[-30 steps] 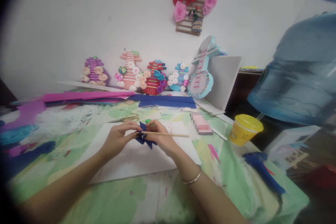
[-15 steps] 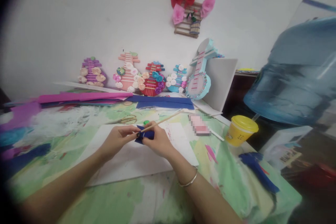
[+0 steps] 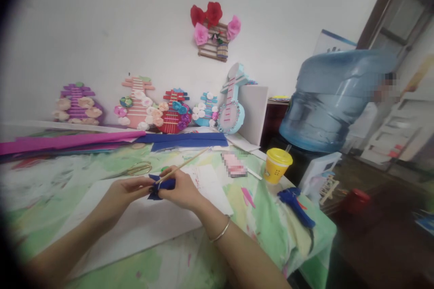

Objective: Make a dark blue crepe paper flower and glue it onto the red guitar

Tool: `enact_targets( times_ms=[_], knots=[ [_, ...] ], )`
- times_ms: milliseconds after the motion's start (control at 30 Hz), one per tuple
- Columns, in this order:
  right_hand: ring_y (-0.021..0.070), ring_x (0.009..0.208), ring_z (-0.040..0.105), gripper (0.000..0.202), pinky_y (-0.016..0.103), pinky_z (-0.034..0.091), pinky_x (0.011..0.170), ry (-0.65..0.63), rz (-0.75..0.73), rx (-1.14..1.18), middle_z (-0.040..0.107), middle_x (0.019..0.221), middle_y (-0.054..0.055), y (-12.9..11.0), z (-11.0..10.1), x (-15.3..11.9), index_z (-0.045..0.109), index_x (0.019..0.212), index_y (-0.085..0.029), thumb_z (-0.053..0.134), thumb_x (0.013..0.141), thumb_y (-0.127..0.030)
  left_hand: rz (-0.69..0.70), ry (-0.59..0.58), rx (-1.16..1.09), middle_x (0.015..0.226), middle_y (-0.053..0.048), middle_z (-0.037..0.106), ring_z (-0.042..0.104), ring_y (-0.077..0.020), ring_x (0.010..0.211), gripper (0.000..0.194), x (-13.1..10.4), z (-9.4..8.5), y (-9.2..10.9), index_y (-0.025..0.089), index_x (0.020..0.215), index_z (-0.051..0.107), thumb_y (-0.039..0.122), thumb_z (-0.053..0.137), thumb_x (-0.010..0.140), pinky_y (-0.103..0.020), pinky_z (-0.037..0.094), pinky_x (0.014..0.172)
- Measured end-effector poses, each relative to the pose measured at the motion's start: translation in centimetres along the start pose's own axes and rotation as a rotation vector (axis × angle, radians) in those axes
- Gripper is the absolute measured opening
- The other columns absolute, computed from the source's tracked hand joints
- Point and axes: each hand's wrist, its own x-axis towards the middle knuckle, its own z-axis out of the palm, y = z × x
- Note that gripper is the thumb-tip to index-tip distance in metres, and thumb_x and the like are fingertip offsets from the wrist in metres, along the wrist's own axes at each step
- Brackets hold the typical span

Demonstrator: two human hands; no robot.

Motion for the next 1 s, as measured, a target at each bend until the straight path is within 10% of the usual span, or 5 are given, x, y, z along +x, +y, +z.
enact_targets(
  times_ms=[1000],
  knots=[
    [0.0146, 0.065, 0.059, 0.022, 0.025, 0.044, 0.062, 0.153, -0.092, 0.226, 0.06, 0.062, 0.001, 0.1, -0.7, 0.5, 0.058, 0.067, -0.018, 0.058, 0.082, -0.035, 0.025, -0.159, 0.217, 0.074, -0.003, 0.064, 0.059, -0.0169, 0.07, 0.02, 0.2, -0.3, -0.6, 0.014, 0.075, 0.063, 0.033, 0.06, 0.075, -0.029, 0.045, 0.068]
  ],
)
